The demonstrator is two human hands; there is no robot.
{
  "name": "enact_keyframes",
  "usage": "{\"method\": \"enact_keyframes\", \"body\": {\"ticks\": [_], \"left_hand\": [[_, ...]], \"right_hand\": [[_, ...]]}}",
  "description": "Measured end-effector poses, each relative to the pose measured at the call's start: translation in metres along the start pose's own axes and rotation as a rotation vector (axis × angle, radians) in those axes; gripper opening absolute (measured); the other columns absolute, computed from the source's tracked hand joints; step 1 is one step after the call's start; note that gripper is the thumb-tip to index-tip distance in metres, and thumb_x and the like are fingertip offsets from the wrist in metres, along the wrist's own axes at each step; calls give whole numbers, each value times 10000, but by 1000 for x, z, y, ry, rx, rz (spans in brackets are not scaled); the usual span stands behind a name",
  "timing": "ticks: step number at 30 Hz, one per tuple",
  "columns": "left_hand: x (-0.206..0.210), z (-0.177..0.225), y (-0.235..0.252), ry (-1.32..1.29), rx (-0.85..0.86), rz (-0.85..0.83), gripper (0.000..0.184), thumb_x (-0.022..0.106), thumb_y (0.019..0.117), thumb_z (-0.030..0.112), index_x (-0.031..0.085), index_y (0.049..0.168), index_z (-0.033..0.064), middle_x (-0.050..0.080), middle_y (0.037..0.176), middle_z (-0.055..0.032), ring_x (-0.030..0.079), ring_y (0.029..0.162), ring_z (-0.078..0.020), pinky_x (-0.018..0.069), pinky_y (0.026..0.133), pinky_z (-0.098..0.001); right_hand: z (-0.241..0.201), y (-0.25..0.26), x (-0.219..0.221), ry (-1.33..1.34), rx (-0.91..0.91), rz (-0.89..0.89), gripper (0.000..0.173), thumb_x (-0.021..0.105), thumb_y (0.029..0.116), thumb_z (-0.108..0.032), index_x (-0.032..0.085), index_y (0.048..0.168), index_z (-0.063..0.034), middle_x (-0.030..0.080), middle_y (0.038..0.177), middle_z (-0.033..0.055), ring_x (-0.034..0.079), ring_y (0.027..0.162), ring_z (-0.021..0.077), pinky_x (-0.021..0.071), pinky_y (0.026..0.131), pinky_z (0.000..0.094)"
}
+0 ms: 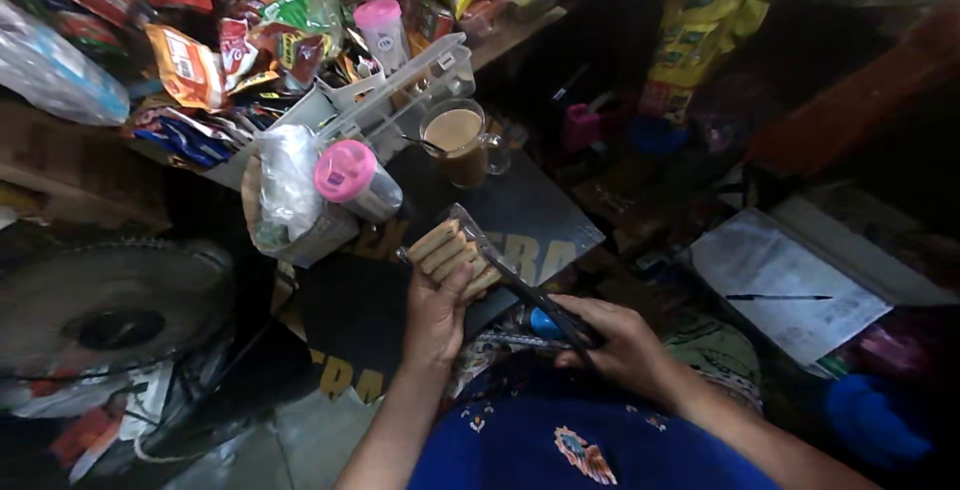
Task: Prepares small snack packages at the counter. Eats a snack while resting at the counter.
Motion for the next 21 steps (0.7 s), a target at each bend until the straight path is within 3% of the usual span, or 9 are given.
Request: {"method": "enact_keyframes", "body": {"ticks": [3,7,11,15,21], "left_hand": [[-5,-1,-1,-9,-2,24,366,525,945,-85,469,1274,66,712,969,-55,722,779,-135,618,665,-262],[-7,-1,-2,0,-11,72,317,499,975,-91,476,1247,70,718,957,-45,725,769,-123,617,650,-254],[-10,-1,-3,45,-3,62,382,518,952,-93,446,1295,60,706,994,-55,725,819,-144,625,695,-286],[-14,-2,-3,18,-3,56,392,519,957,-62,439,1320,59,700,1048,-69,726,904,-170,627,800,-339],[-12,-4,-2,50,-4,28,405,550,910,-95,466,1278,53,707,1018,-59,723,898,-161,625,807,-334]], "right_hand": [[0,3,2,5,1,-16,681,688,889,-552,673,1297,-6,750,1087,134,720,932,203,597,840,390],[-8,10,2,-13,63,-78,798,663,841,-655,654,1324,-19,731,1090,140,693,889,231,584,776,432],[-8,13,7,40,47,-82,829,621,837,-710,673,1282,-12,737,1071,127,686,872,194,580,765,401],[-5,13,9,97,12,-51,722,662,862,-627,693,1230,-7,735,977,113,647,766,140,561,693,327],[-5,12,9,137,100,-133,838,674,833,-664,625,1358,-13,708,1139,154,663,890,202,567,770,393]]}}
Point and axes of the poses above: each hand's wrist, its own y-axis towards the middle knuckle, its own x-axis out of the palm, z = x × y, the point moved 4 cm from there along y, towards the middle knuckle
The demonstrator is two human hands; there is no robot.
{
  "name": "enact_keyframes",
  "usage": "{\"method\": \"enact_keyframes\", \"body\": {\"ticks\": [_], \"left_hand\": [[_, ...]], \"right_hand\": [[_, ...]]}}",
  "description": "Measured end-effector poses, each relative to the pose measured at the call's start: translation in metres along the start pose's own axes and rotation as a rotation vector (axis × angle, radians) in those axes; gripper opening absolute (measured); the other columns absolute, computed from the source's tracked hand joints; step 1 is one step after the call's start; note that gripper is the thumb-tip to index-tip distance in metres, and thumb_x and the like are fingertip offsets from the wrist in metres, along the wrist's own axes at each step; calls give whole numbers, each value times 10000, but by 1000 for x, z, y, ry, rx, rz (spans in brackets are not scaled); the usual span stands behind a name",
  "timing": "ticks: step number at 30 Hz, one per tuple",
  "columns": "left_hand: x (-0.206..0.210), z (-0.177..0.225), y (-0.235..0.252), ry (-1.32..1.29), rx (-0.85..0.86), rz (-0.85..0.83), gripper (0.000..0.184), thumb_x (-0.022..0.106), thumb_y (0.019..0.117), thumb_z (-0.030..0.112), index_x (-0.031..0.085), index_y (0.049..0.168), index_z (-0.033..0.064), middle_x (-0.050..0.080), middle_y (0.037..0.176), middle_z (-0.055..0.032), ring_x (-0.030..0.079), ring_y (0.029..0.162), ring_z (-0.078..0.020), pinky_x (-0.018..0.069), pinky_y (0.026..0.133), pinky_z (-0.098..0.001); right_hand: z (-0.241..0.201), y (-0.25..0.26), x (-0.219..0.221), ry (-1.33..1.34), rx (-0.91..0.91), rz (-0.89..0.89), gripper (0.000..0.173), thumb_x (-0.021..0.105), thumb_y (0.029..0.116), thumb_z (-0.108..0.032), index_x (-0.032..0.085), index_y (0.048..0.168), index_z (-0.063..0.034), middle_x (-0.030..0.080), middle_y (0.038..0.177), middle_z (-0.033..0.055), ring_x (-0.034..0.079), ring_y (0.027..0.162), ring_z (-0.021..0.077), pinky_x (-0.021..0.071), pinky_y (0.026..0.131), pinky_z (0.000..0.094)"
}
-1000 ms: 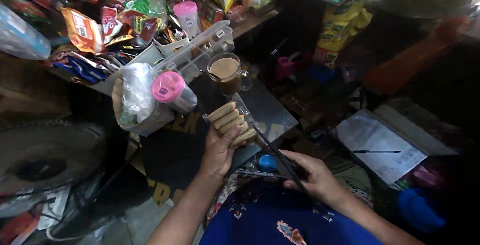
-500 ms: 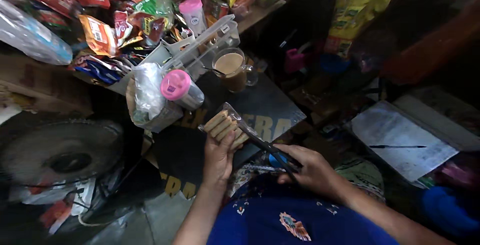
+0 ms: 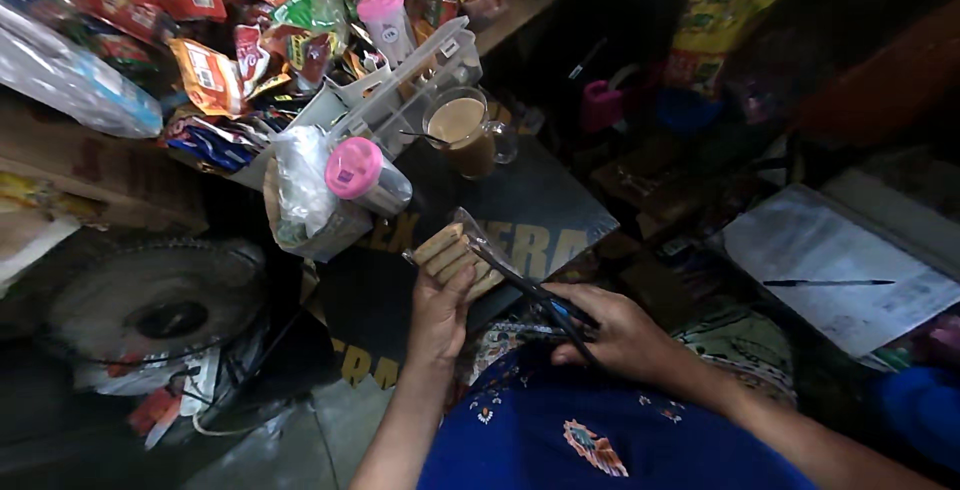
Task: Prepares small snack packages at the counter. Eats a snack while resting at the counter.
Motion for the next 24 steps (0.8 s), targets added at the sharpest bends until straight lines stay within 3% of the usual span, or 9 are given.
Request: {"method": "enact_keyframes", "body": {"ticks": [2,5,8,10,14,16,20,22,24], "left_hand": [[2,-1,-3,5,-11,-25,421,560,904,-98,449,1285,44,696,1027,-60,718,904,-159,623,816,-337],[3,-2,-3,-20,-16,-33,386,561,903,-83,463,1255,41,712,1007,-62,727,889,-154,628,799,-333],[2,-2,-3,-34,-27,-36,370,561,905,-73,470,1245,42,715,995,-65,729,888,-164,628,802,-338],[1,-2,-3,-42,-34,-30,368,565,901,-74,476,1237,50,719,989,-61,731,881,-164,629,795,-336],[1,-2,-5,8,5,-81,447,643,857,-58,466,1253,50,718,995,-32,728,895,-134,628,816,-326],[1,-2,-4,11,20,-122,456,683,833,-54,486,1233,39,727,984,-28,730,898,-132,626,835,-325],[-3,-3,-1,-25,3,-163,465,777,793,3,530,1185,45,741,967,-42,737,888,-144,627,831,-326],[-4,-4,-2,-38,0,-160,462,774,791,-4,532,1183,43,739,964,-44,738,884,-147,628,830,-327],[-4,-4,-2,-25,0,-170,455,756,790,-29,530,1179,39,739,963,-43,737,882,-141,628,829,-324]], "right_hand": [[-2,0,0,4,-2,1,852,660,831,-685,622,1352,-12,707,1124,147,655,881,194,564,761,388],[-3,1,-1,4,-23,30,815,656,826,-695,658,1262,-7,711,997,114,620,786,154,545,703,354],[0,1,0,24,-64,72,745,670,845,-655,681,1194,3,688,869,74,564,696,87,511,643,267],[-1,2,1,17,-78,87,735,682,842,-643,682,1205,-4,702,904,78,589,726,86,526,668,257],[-7,4,-1,-25,-33,33,884,640,800,-739,640,1316,-21,711,1110,131,661,879,191,570,755,394],[-7,5,-1,-21,-33,19,901,611,798,-774,643,1297,-24,710,1085,121,652,863,179,564,744,386],[-4,4,1,28,-83,74,794,640,824,-725,680,1179,-16,698,892,66,604,733,80,534,655,266],[-3,5,2,37,-96,85,771,655,836,-694,678,1187,-8,702,902,74,610,744,78,539,669,257],[-5,6,2,17,-76,62,833,648,821,-722,660,1262,-15,713,1014,99,638,825,116,560,728,306]]}}
Point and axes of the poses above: each hand's wrist, its own y-axis towards the middle knuckle, its own x-axis out of the palm, z = x × y, the point moved 4 cm from there along y, towards the middle knuckle
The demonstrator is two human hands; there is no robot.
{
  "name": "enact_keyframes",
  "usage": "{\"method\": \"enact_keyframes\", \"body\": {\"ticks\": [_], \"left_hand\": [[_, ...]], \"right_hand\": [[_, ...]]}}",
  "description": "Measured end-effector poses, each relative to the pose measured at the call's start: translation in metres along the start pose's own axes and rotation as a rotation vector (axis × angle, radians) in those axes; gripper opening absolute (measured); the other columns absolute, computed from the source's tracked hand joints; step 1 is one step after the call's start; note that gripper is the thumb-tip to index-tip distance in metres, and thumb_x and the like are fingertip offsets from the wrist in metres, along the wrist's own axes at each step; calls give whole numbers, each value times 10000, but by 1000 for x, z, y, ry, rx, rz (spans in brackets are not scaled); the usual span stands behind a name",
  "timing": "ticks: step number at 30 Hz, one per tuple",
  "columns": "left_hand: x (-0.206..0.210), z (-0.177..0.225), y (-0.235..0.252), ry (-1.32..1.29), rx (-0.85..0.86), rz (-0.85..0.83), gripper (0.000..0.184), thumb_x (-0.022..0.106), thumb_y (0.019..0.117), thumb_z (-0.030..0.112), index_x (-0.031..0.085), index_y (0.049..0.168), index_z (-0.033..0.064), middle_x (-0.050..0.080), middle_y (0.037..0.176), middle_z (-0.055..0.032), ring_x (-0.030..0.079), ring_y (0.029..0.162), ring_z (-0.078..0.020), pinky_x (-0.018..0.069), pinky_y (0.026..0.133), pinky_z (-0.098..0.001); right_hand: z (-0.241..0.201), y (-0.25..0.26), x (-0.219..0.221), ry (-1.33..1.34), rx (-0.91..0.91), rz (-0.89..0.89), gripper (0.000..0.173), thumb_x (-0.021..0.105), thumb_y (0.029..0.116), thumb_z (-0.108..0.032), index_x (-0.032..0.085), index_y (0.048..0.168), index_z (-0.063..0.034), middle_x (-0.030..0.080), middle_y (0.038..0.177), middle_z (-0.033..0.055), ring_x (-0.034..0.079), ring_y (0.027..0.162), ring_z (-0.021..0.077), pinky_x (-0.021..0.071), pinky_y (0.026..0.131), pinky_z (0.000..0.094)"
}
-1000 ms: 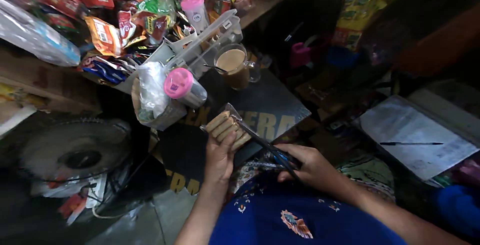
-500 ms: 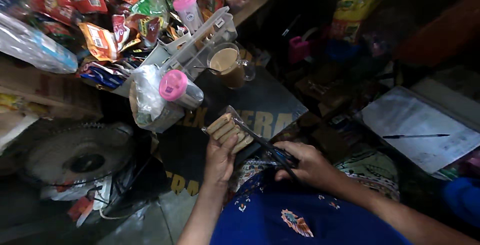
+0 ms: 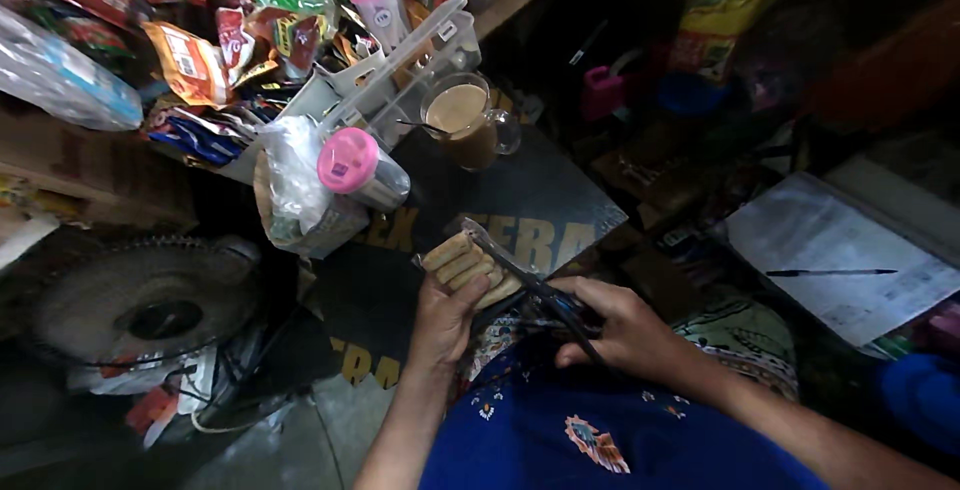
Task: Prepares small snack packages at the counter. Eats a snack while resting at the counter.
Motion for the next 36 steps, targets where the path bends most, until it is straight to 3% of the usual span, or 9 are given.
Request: {"method": "enact_keyframes", "body": {"ticks": [3,10,14,16,20,23,28,32,36], "left_hand": [[2,1,-2,83,9,-53,413,738,783,-58,559,1144,32,751,941,-23,740,871,-120,628,822,-310],[-1,-1,1,85,-8,-116,435,805,761,-1,585,1134,35,756,946,-33,743,878,-135,625,841,-325],[-1,0,1,89,1,-115,412,796,765,-11,591,1120,35,756,938,-34,742,869,-135,627,834,-324],[2,1,1,122,2,-113,384,763,771,-49,601,1111,27,760,934,-30,744,869,-130,627,836,-317],[1,1,1,162,-7,-130,399,768,772,-25,593,1124,40,759,941,-13,741,884,-115,623,843,-309],[-1,1,1,128,-15,-145,448,823,758,33,592,1141,55,760,957,-12,742,891,-121,622,851,-317],[-7,-1,5,25,-69,-165,581,912,699,169,584,1166,58,751,976,-42,739,889,-145,621,842,-323],[-12,-2,8,-50,-102,-222,591,949,653,252,643,1133,95,755,978,-43,741,887,-146,622,839,-323],[-16,-3,10,-122,-107,-305,477,929,685,248,706,1090,133,761,984,-40,741,899,-144,619,850,-326]], "right_hand": [[-3,1,0,-25,38,-43,946,609,784,-788,622,1327,-13,699,1103,120,638,890,159,555,760,352],[1,0,3,3,-20,30,809,651,816,-722,676,1190,-5,707,935,77,612,765,74,536,685,252],[-2,2,1,-9,49,-37,918,647,779,-761,628,1316,-16,701,1096,111,639,873,138,561,753,336],[-4,2,0,-24,69,-62,958,612,770,-802,618,1325,-21,696,1106,114,635,874,154,555,742,358],[-3,1,4,-8,41,2,875,621,798,-768,660,1222,-4,706,979,100,632,794,122,554,689,320],[-1,2,6,38,-5,30,798,650,824,-719,673,1179,-5,686,882,52,572,723,33,511,654,213],[-2,7,7,375,44,-86,719,743,835,-584,642,1209,21,538,723,-112,432,629,-119,377,575,61],[-3,8,8,669,209,-257,685,746,819,-609,637,1219,-65,568,763,-175,500,646,-111,431,590,81],[-1,9,13,927,293,-396,641,733,805,-661,646,1195,-160,620,755,-157,573,616,-47,486,554,127]]}}
Point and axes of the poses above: each hand's wrist, its own y-axis towards the middle knuckle, its own x-axis out of the palm, z = x × y, the point moved 4 cm from there along y, towards the middle knuckle
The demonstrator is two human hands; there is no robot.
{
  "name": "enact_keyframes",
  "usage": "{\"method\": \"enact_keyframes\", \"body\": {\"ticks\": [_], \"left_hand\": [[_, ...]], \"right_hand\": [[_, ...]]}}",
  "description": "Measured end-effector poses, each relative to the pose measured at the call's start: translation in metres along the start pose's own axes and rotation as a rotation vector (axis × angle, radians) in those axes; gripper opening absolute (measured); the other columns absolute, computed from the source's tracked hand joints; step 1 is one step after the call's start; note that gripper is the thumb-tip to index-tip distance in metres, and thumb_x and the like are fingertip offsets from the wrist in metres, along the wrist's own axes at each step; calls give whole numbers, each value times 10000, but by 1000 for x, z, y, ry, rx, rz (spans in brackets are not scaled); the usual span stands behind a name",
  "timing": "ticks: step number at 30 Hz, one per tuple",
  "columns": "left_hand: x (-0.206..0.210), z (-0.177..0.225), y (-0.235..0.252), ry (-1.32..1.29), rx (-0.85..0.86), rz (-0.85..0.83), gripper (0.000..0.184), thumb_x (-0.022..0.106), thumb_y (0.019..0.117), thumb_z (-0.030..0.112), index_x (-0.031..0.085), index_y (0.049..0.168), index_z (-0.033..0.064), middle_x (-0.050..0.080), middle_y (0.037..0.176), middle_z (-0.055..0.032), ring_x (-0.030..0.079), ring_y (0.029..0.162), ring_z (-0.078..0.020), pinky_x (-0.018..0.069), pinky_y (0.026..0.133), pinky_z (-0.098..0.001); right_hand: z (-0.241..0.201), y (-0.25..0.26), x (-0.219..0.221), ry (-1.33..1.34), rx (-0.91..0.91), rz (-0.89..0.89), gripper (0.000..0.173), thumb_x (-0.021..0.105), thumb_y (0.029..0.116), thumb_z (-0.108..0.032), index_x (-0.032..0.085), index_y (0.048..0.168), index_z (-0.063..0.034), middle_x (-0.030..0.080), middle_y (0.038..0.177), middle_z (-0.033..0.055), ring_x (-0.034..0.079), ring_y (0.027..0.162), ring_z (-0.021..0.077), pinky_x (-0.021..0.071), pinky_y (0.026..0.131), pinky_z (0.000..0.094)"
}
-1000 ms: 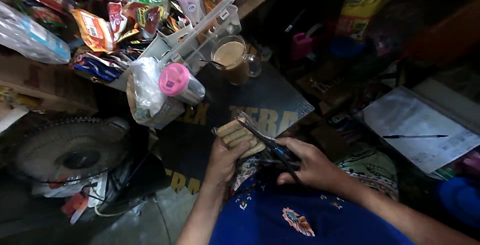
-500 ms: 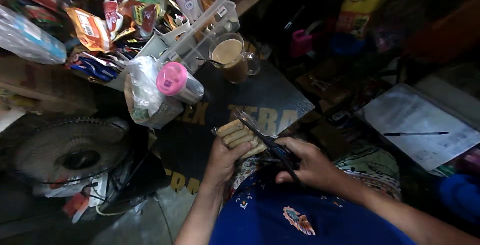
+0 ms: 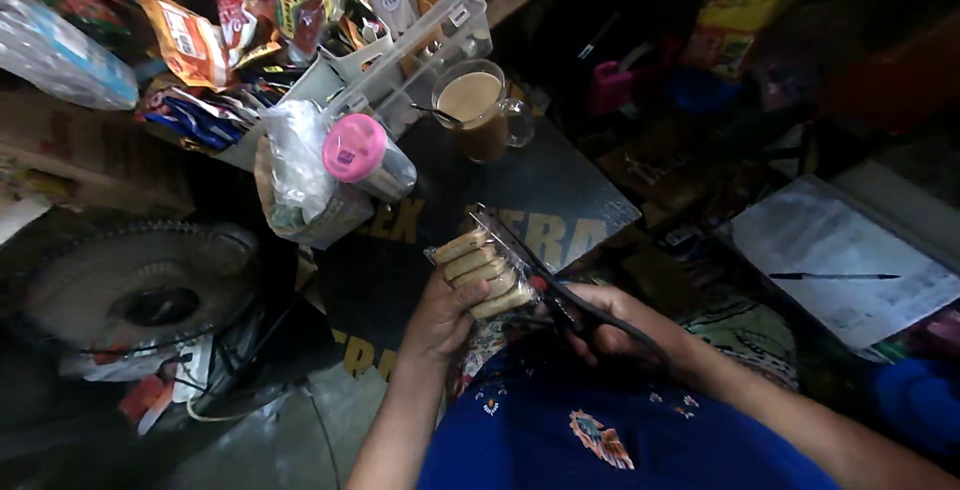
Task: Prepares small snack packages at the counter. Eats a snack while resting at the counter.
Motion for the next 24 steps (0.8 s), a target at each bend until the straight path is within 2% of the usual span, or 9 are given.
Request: {"method": "enact_keyframes", "body": {"ticks": [4,8,11,12,14,19,21,23,24], "left_hand": [[-2,-1,1,-89,29,-110,390,878,757,196,736,1118,156,767,1029,-38,742,943,-141,611,881,-320],[-4,-2,3,-105,45,-157,347,857,786,205,746,1113,167,769,1034,-22,739,947,-123,607,884,-306],[-8,-3,5,-192,52,-189,311,820,828,198,751,1130,182,764,1029,-22,734,952,-130,601,893,-309],[-10,-4,6,-234,56,-180,292,811,836,208,754,1121,184,761,1014,-23,731,940,-131,602,879,-304],[-13,-3,7,-302,61,-106,264,829,807,221,769,1059,174,763,976,-35,740,900,-144,617,839,-307],[-14,0,6,-359,80,17,252,859,761,209,768,986,137,764,917,-69,752,860,-176,626,826,-329],[-14,0,7,-370,86,35,248,863,752,200,771,974,137,763,913,-71,751,861,-179,624,824,-329],[-13,1,8,-367,95,22,246,860,755,185,775,981,139,761,915,-65,749,873,-174,624,829,-331],[-12,1,8,-360,99,31,259,865,747,176,775,986,133,764,918,-70,751,874,-178,626,833,-335]], "right_hand": [[7,0,4,249,-24,-136,650,668,850,-694,643,1249,-182,648,779,-108,606,643,-5,513,592,151],[14,3,9,314,-47,-203,683,591,883,-723,619,1328,-206,680,870,-80,634,701,11,533,630,162],[7,3,6,71,-21,-174,883,620,828,-770,515,1424,-126,681,939,-70,641,815,28,537,735,197],[4,1,4,-19,-1,-165,969,633,800,-789,475,1453,-92,672,954,-73,628,829,12,529,745,185],[-3,-8,-1,-164,51,-104,1043,663,761,-799,456,1475,-68,659,964,-85,601,806,-26,507,696,149],[-13,-36,-13,-480,3,123,931,671,797,-741,532,1433,-76,648,956,-100,582,810,-83,506,722,110],[-16,-46,-17,-669,-67,225,876,649,825,-723,581,1409,-75,675,1006,-64,559,828,-97,485,739,98],[-15,-54,-21,-793,-121,278,854,640,846,-707,592,1416,-73,705,1121,-8,580,901,-79,495,808,115],[-15,-57,-22,-820,-154,293,842,642,856,-694,595,1411,-64,705,1117,3,578,899,-76,494,810,110]]}}
Point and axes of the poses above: each hand's wrist, its own y-axis towards the middle knuckle, its own x-axis out of the palm, z = x × y, the point moved 4 cm from there along y, towards the middle knuckle
